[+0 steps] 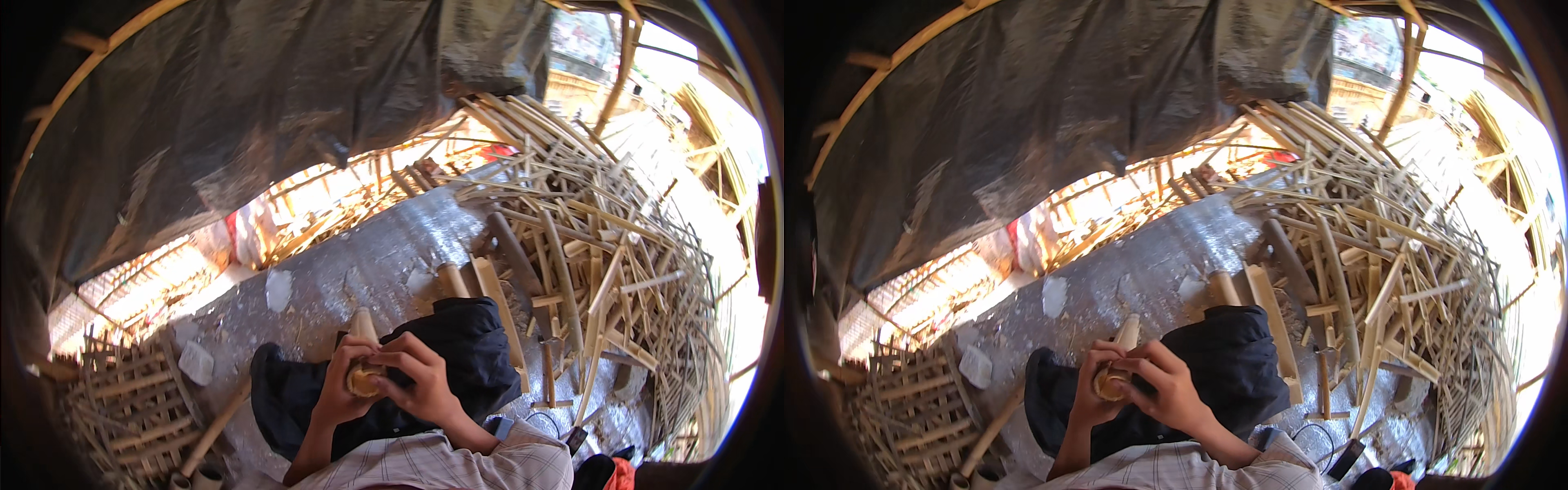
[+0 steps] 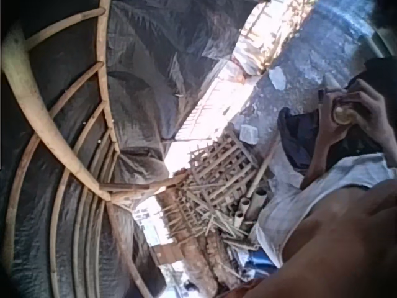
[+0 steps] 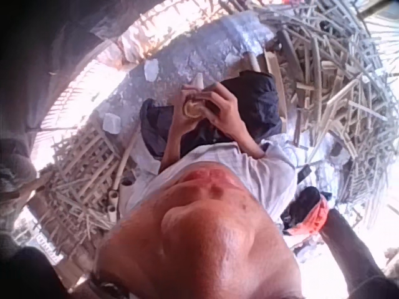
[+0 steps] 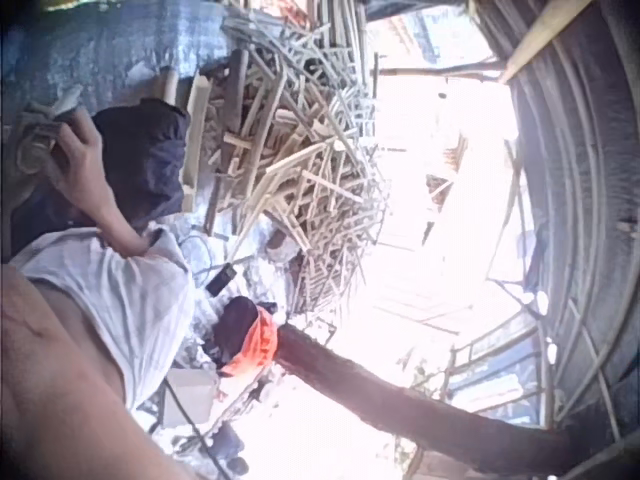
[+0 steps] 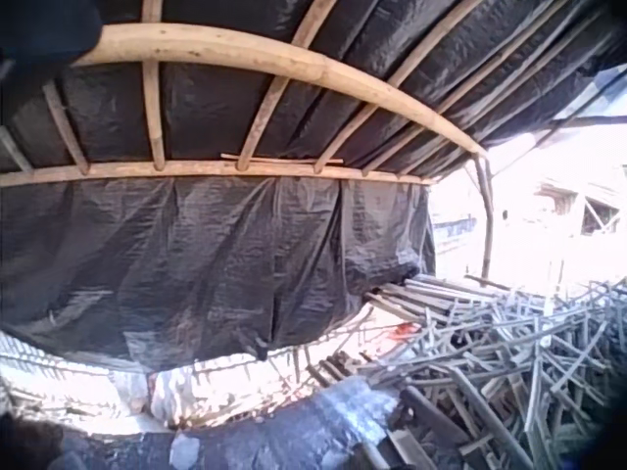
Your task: The person shapes a bamboo piece by hand using a metal blade, peeling away layers and smoothing the edges of the hollow cylinder.
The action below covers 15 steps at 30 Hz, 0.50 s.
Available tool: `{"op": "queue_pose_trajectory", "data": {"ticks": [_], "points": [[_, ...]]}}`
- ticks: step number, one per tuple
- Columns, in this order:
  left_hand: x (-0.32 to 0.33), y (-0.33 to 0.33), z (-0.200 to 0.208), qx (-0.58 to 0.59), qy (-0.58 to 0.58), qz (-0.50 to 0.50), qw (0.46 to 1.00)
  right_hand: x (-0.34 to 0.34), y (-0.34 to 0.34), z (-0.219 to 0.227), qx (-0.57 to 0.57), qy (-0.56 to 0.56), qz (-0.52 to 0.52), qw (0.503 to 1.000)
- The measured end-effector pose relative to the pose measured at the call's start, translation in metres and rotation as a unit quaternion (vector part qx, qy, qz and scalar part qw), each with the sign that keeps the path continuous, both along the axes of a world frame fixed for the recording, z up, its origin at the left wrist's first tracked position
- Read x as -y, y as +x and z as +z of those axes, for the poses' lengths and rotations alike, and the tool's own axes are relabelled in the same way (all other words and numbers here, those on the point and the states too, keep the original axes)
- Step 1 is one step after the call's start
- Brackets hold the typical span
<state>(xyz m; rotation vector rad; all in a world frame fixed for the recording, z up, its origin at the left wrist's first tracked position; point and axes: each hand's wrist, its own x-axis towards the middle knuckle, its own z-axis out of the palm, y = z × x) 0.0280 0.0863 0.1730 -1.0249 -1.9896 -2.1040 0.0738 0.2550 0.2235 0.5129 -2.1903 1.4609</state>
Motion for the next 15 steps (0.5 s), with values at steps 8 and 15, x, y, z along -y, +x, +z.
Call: {"op": "queue_pose_trajectory", "data": {"ticks": [8, 15], "points": [[0.009, -0.003, 0.024, -0.105, -0.073, 0.168, 0.977, 0.005, -0.034, 0.012, -0.107, 0.089, -0.013, 0.99], [0.006, -0.013, 0.039, -0.125, -0.045, 0.218, 0.967, 0.015, -0.052, 0.008, -0.151, 0.083, -0.042, 0.984]]}}
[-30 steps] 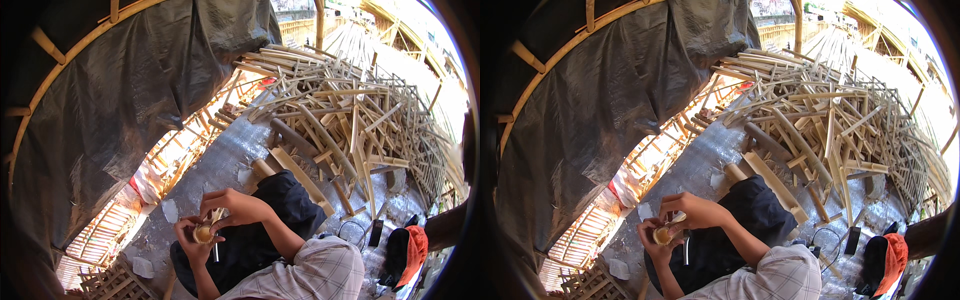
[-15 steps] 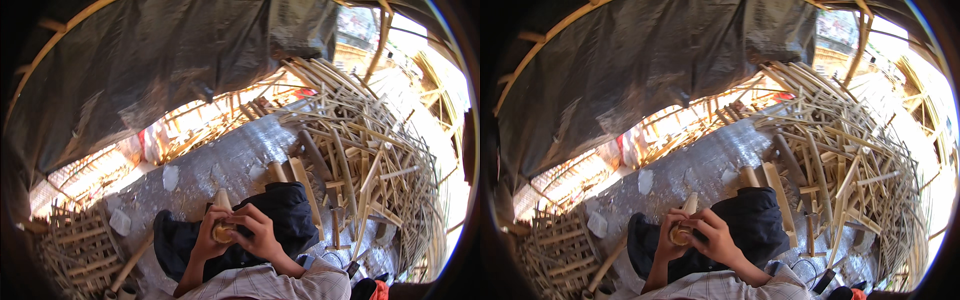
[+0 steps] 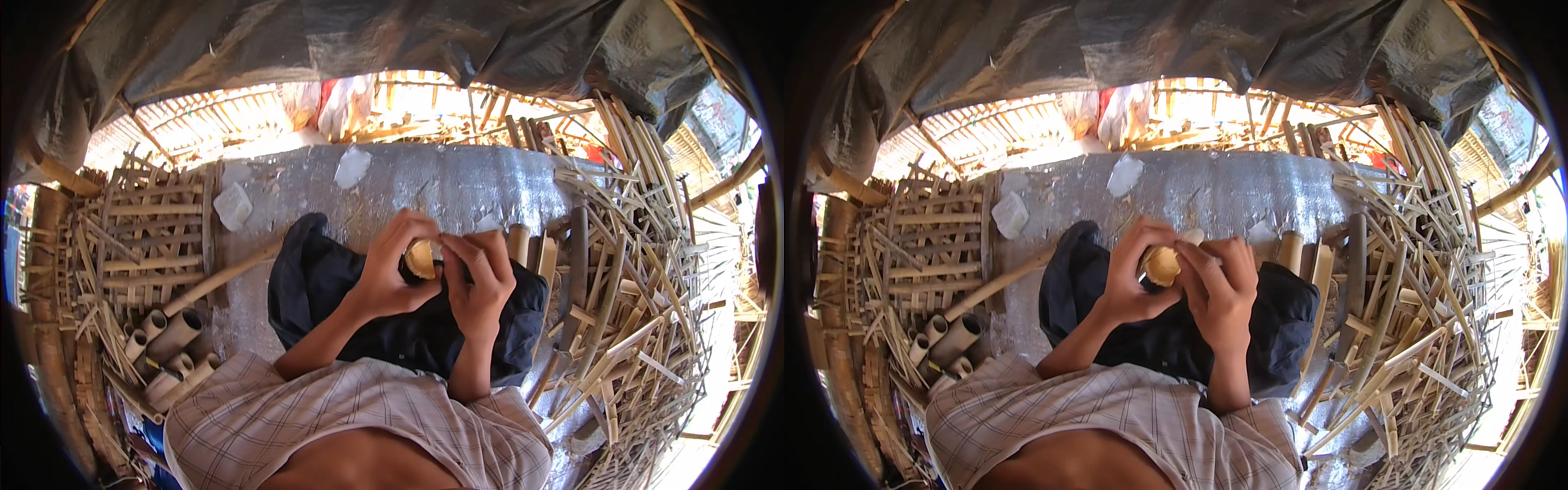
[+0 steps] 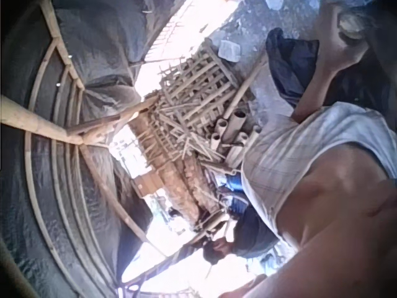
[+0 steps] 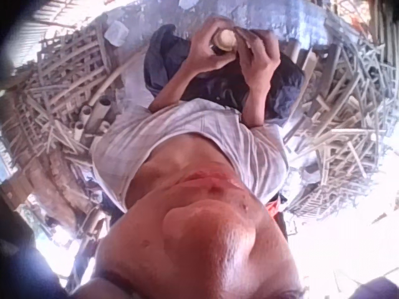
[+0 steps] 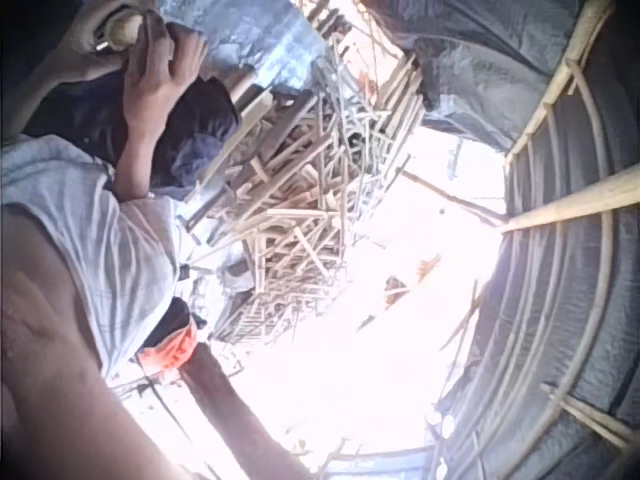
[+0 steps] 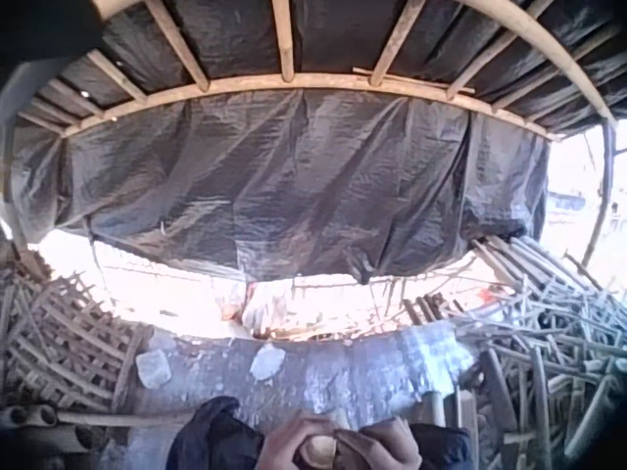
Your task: The person shapes a bamboo piece by hand using a metal blade, peeling away layers and smoothing the edges of the hollow cylinder.
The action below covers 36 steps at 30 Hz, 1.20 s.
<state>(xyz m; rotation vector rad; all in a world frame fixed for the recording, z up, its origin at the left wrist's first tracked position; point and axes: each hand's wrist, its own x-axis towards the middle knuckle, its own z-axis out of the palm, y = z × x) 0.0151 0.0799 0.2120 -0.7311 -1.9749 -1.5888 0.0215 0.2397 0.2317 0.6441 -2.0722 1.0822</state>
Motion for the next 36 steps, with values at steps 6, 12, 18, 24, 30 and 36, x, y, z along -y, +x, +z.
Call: {"op": "queue_pose_trajectory", "data": {"ticks": [6, 12, 18, 24, 30, 36], "points": [[-0.01, -0.005, 0.0, -0.018, -0.003, -0.006, 1.0, -0.007, -0.001, -0.003, -0.005, -0.02, -0.036, 0.999], [-0.013, 0.003, -0.004, 0.047, 0.006, -0.007, 0.999, -0.011, -0.001, -0.002, 0.037, -0.037, 0.036, 0.998], [-0.009, 0.0, -0.011, 0.026, 0.022, 0.003, 0.999, -0.003, -0.003, -0.003, 0.034, -0.015, 0.031, 0.999], [-0.011, 0.005, -0.013, 0.058, 0.039, -0.001, 0.998, -0.003, -0.006, -0.006, 0.044, -0.034, 0.093, 0.994], [-0.015, 0.008, -0.006, 0.042, 0.012, -0.019, 0.999, -0.008, -0.011, -0.009, 0.1, -0.08, 0.123, 0.984], [-0.016, 0.005, -0.008, 0.044, -0.002, -0.015, 0.999, -0.008, -0.007, -0.01, 0.007, 0.005, 0.038, 0.999]]}}
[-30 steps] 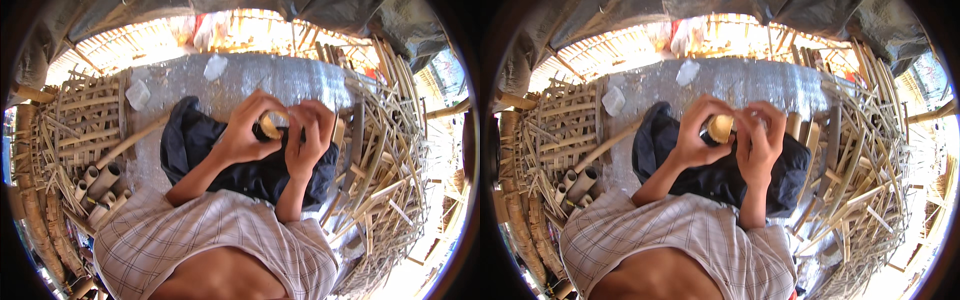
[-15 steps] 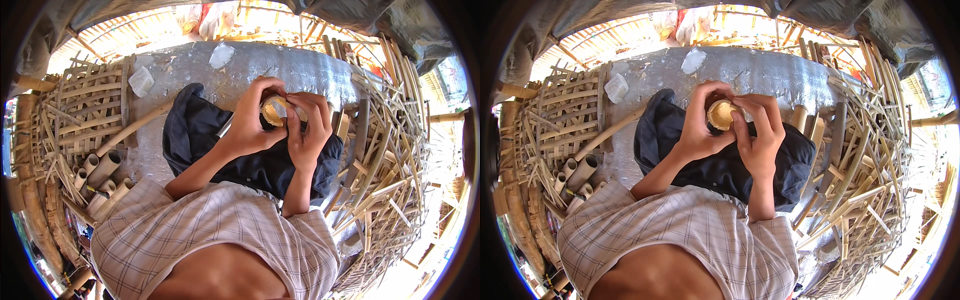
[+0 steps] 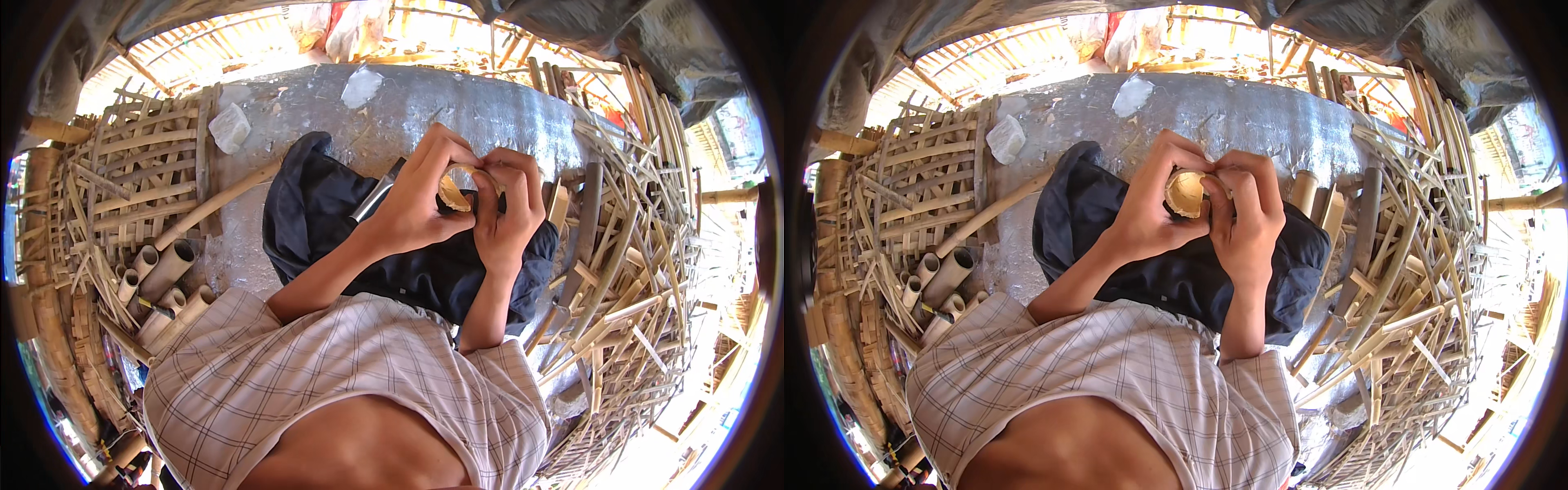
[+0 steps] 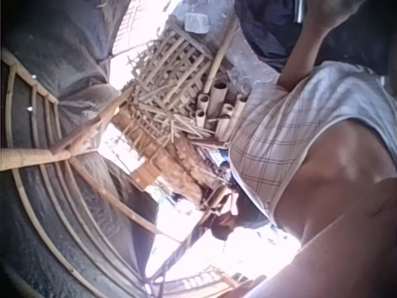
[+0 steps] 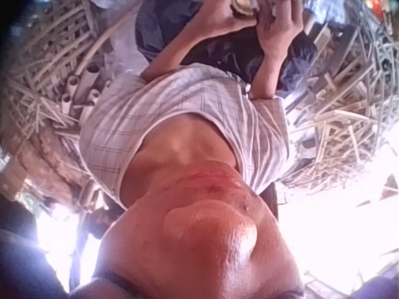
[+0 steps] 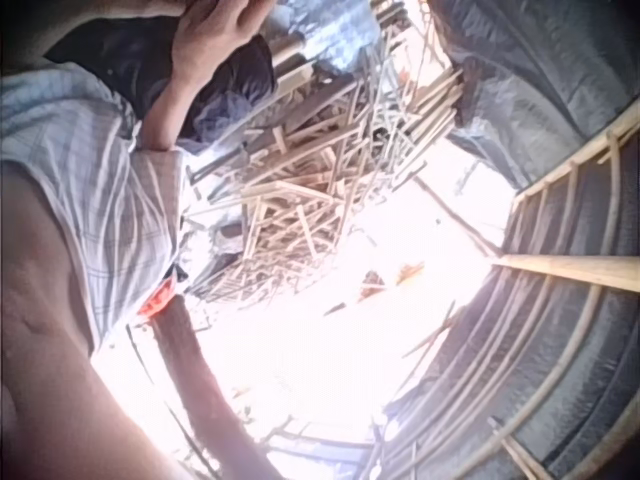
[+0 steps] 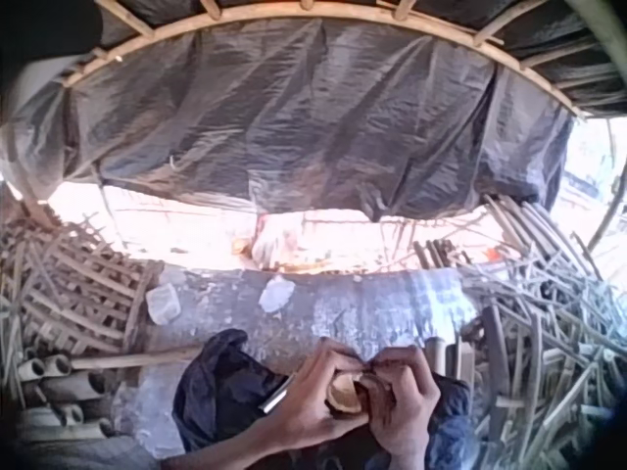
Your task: The person shapes a bamboo piece by hand using a metal blade, peeling away layers and smoothing the edges of the hollow cylinder.
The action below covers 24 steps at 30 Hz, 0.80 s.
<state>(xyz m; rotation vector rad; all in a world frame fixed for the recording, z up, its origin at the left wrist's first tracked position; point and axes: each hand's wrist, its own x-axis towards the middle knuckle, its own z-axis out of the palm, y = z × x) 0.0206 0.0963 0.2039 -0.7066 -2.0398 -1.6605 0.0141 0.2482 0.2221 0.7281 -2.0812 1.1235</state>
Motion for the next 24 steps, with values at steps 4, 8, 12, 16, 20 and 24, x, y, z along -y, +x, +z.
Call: {"op": "queue_pose_trajectory", "data": {"ticks": [4, 8, 12, 16, 20, 24], "points": [[0.0, 0.0, -0.002, -0.007, -0.017, 0.027, 0.999, -0.003, -0.001, -0.001, 0.015, -0.013, -0.01, 1.0], [0.003, 0.003, 0.0, 0.01, -0.016, 0.027, 0.999, -0.004, -0.001, -0.002, 0.021, -0.017, -0.016, 1.0], [0.009, 0.004, 0.001, 0.016, -0.028, 0.028, 0.999, -0.004, -0.003, 0.0, 0.029, -0.014, -0.014, 0.999], [0.011, -0.004, 0.006, 0.008, -0.034, 0.046, 0.998, 0.004, -0.014, 0.003, 0.018, -0.024, -0.009, 1.0], [0.025, -0.039, 0.007, 0.003, 0.002, 0.084, 0.996, 0.029, -0.049, 0.011, -0.007, -0.021, -0.006, 1.0], [0.04, -0.056, 0.012, 0.032, 0.064, 0.055, 0.996, 0.038, -0.065, 0.013, -0.006, -0.017, -0.003, 1.0]]}}
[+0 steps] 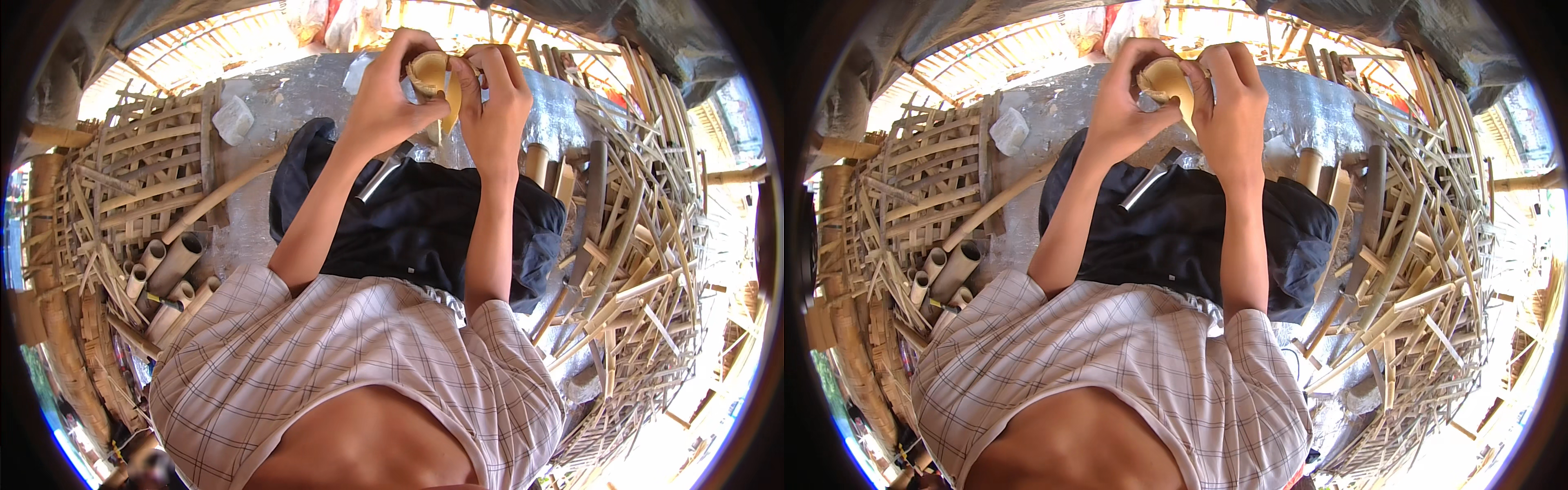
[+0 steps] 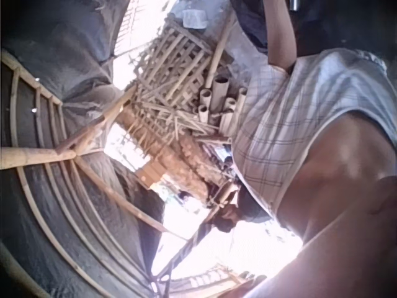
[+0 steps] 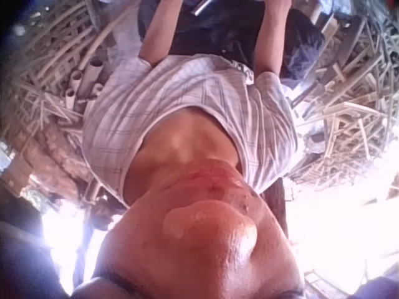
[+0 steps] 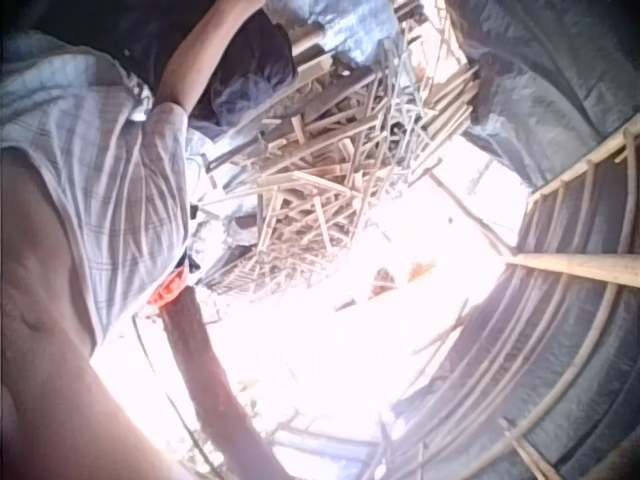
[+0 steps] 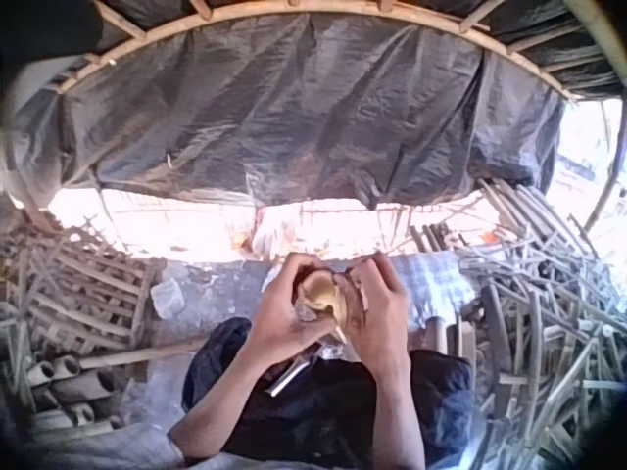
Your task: The person shapes a bamboo piece by hand using a metal blade, peeling away layers and smoothing the edges of the hollow cylinder.
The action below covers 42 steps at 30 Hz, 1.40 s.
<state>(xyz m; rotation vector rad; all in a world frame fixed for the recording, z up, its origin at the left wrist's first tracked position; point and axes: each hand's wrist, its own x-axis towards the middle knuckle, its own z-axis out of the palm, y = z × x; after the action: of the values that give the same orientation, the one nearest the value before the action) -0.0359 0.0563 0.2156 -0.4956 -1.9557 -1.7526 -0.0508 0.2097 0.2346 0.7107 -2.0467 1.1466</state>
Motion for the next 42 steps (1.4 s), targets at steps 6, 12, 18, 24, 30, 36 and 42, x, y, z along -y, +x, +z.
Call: {"op": "queue_pose_trajectory", "data": {"ticks": [6, 12, 18, 24, 30, 36, 42], "points": [[0.012, -0.001, -0.004, 0.003, -0.049, -0.046, 0.998, 0.001, 0.007, -0.006, -0.021, -0.005, -0.025, 0.999], [0.018, -0.001, -0.007, 0.039, 0.037, -0.09, 0.995, -0.031, 0.011, -0.025, 0.027, -0.076, 0.032, 0.996], [0.031, -0.02, -0.027, 0.014, 0.139, -0.059, 0.988, -0.006, 0.044, -0.164, 0.311, -0.031, -0.089, 0.946], [0.039, -0.034, 0.0, -0.03, 0.131, -0.01, 0.991, 0.075, 0.088, -0.251, 0.476, 0.262, -0.026, 0.839], [0.059, -0.056, 0.002, -0.08, -0.068, 0.061, 0.993, 0.046, 0.052, -0.287, 0.611, 0.014, 0.094, 0.786], [0.064, -0.049, -0.002, -0.039, 0.001, 0.065, 0.997, -0.03, 0.091, -0.224, 0.647, -0.305, 0.162, 0.679], [0.041, -0.051, -0.005, -0.047, 0.022, 0.069, 0.996, -0.048, 0.124, -0.117, 0.46, -0.352, 0.21, 0.787]]}}
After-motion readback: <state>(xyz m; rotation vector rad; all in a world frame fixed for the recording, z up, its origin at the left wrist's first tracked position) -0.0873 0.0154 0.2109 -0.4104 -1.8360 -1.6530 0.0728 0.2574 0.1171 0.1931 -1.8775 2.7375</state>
